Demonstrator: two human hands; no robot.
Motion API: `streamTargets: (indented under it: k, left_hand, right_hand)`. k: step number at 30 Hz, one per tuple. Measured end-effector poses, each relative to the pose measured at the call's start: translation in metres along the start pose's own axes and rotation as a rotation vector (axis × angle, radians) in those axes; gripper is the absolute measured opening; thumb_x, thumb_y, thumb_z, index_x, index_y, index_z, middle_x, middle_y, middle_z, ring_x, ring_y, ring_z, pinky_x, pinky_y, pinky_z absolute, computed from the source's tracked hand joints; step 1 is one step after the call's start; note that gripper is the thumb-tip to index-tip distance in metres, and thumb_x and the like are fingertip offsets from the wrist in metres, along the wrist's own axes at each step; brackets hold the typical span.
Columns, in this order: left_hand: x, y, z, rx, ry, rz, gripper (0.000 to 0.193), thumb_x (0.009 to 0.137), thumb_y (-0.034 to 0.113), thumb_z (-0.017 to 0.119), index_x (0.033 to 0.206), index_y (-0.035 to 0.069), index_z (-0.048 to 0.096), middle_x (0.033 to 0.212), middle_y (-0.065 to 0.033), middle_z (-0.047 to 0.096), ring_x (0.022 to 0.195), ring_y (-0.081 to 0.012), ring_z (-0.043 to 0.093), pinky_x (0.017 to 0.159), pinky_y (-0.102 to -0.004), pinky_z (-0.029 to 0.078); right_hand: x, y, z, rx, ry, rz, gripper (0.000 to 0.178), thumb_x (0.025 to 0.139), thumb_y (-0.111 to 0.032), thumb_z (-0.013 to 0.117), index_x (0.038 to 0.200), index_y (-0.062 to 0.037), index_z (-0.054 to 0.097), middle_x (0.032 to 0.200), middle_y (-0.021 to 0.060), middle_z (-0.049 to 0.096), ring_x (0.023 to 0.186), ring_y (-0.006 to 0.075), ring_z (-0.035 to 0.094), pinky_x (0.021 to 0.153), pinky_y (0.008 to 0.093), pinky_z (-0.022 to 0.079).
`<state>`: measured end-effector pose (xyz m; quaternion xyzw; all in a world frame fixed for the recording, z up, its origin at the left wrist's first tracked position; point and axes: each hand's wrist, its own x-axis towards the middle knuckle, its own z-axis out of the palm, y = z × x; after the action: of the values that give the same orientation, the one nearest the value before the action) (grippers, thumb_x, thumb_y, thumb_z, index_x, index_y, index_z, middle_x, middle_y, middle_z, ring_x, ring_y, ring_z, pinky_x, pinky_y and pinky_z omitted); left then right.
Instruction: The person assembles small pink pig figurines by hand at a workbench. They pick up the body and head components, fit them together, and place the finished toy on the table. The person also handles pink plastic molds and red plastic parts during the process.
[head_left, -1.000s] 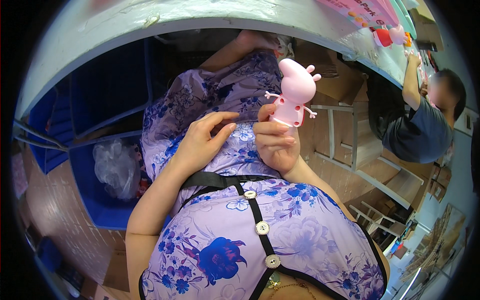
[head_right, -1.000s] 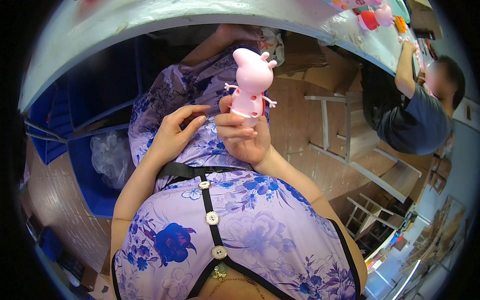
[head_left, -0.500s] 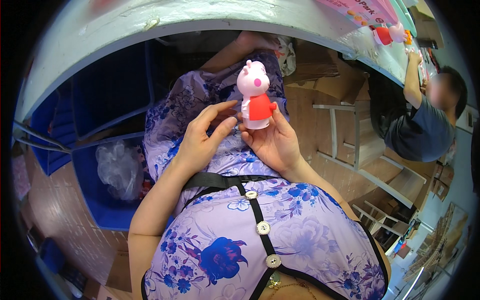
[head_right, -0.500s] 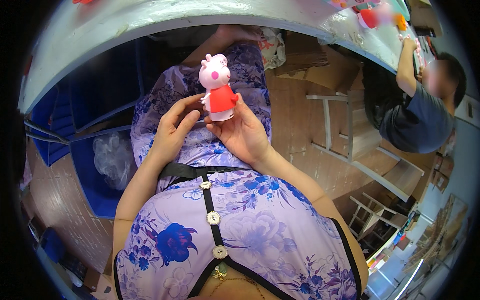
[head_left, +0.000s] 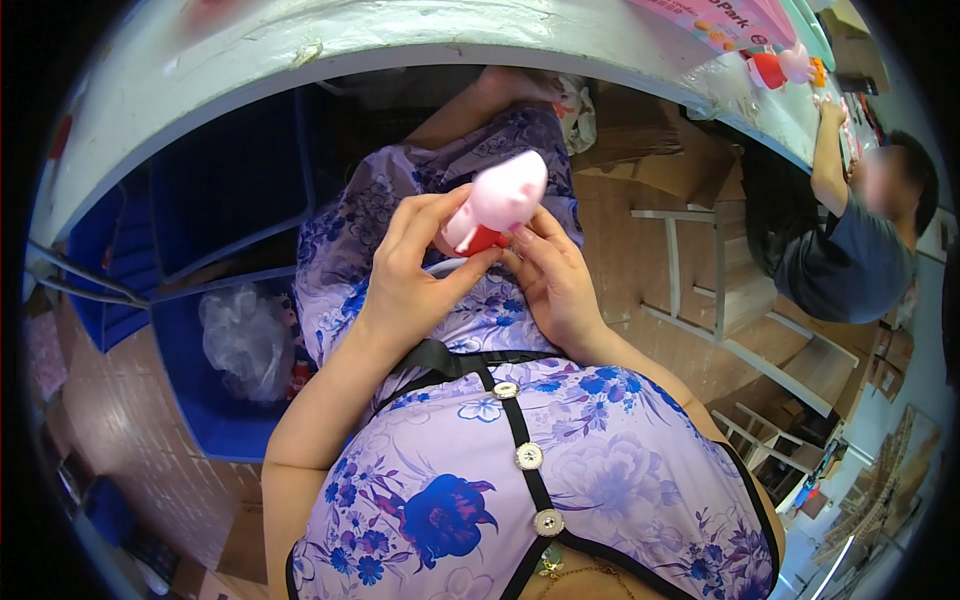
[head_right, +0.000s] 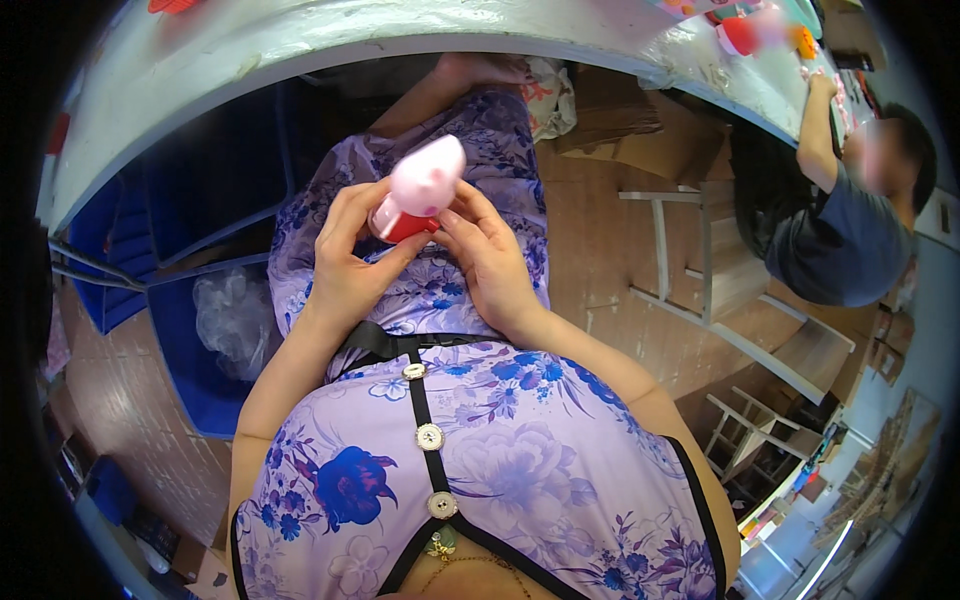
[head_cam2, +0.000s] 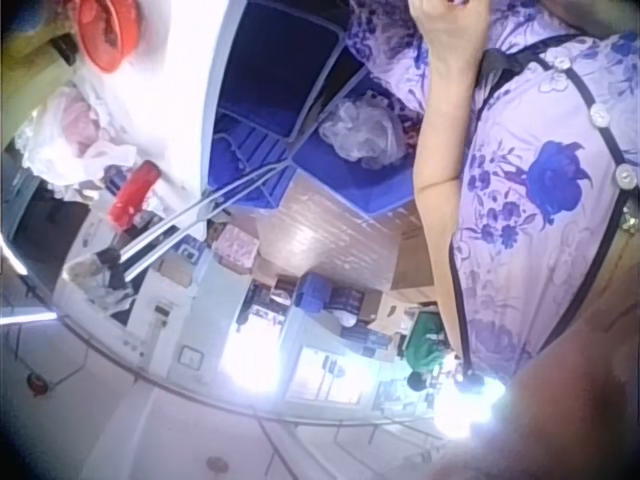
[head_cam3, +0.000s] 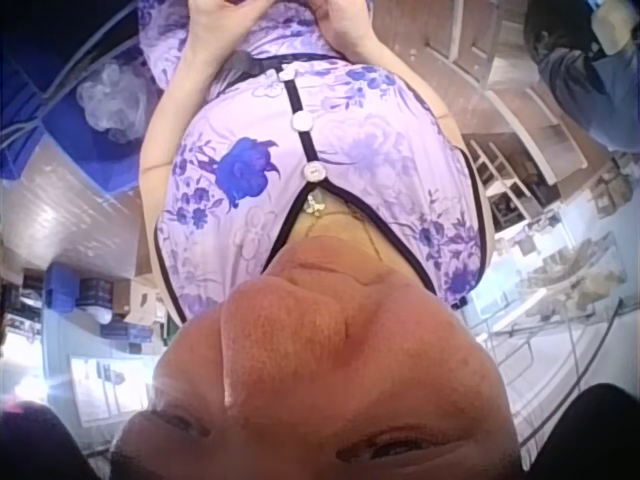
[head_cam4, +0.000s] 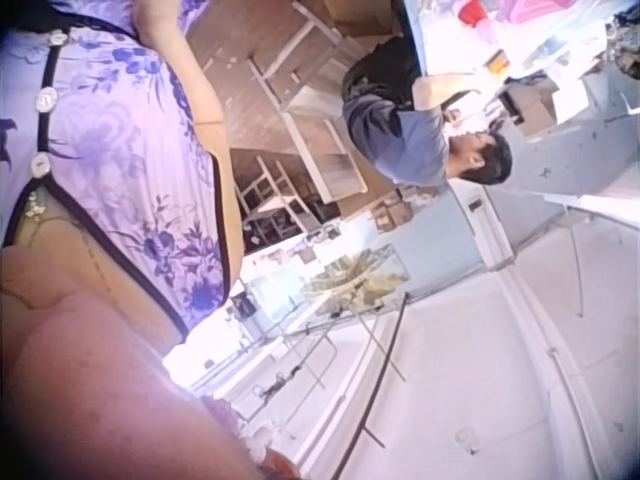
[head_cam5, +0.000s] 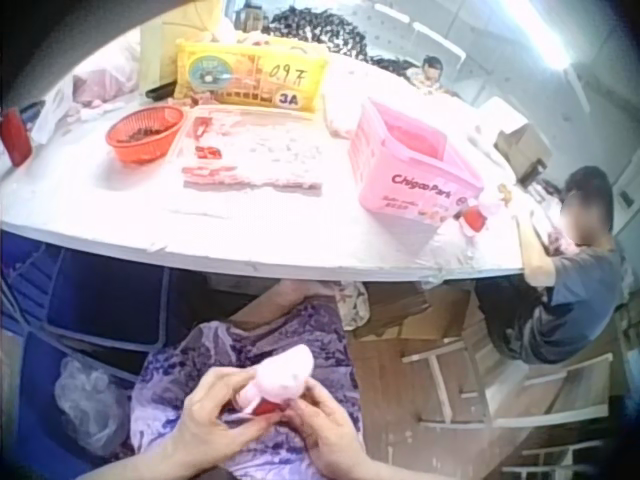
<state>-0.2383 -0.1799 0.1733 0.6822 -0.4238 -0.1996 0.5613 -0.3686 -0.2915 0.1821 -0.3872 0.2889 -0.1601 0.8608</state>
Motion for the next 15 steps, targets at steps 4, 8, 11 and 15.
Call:
streamTargets:
  k: [4, 8, 11, 15]
  left_hand:
    - [0.0021, 0.0003, -0.0012, 0.182, 0.061, 0.128, 0.057, 0.067, 0.005, 0.079, 0.120, 0.005, 0.058, 0.107, -0.0125, 0.055, 0.096, -0.0274, 0.061, 0.082, -0.0347, 0.052]
    - [0.0021, 0.0044, -0.0021, 0.187, 0.030, 0.137, 0.058, 0.066, 0.004, 0.079, 0.120, 0.005, 0.058, 0.108, -0.0123, 0.055, 0.100, -0.0280, 0.059, 0.083, -0.0356, 0.052]
    - [0.0028, 0.0063, -0.0028, 0.175, 0.016, 0.146, 0.058, 0.067, 0.005, 0.078, 0.120, 0.005, 0.058, 0.110, -0.0124, 0.055, 0.101, -0.0280, 0.059, 0.084, -0.0362, 0.051]
    - [0.0029, 0.0075, -0.0042, 0.210, 0.012, 0.164, 0.054, 0.069, 0.009, 0.077, 0.120, 0.004, 0.058, 0.110, -0.0127, 0.058, 0.100, -0.0273, 0.058, 0.085, -0.0364, 0.049]
  right_hand:
    - [-0.0002, 0.0003, 0.0011, 0.111, -0.096, 0.028, 0.049, 0.094, -0.011, 0.053, 0.137, 0.0008, 0.034, 0.126, 0.0116, 0.048, 0.121, 0.0180, 0.046, 0.104, 0.0337, 0.038]
    - [0.0004, 0.0032, -0.0016, 0.077, -0.064, 0.039, 0.048, 0.094, -0.012, 0.055, 0.136, 0.0001, 0.035, 0.127, 0.0118, 0.047, 0.117, 0.0183, 0.049, 0.101, 0.0338, 0.040]
    - [0.0017, 0.0034, -0.0018, 0.070, -0.033, 0.064, 0.045, 0.095, -0.015, 0.055, 0.133, -0.0008, 0.038, 0.126, 0.0107, 0.048, 0.115, 0.0175, 0.051, 0.098, 0.0336, 0.042]
    - [0.0041, 0.0035, -0.0050, 0.153, -0.017, 0.101, 0.041, 0.096, -0.021, 0.054, 0.130, -0.0023, 0.041, 0.122, 0.0094, 0.052, 0.112, 0.0165, 0.053, 0.096, 0.0332, 0.043]
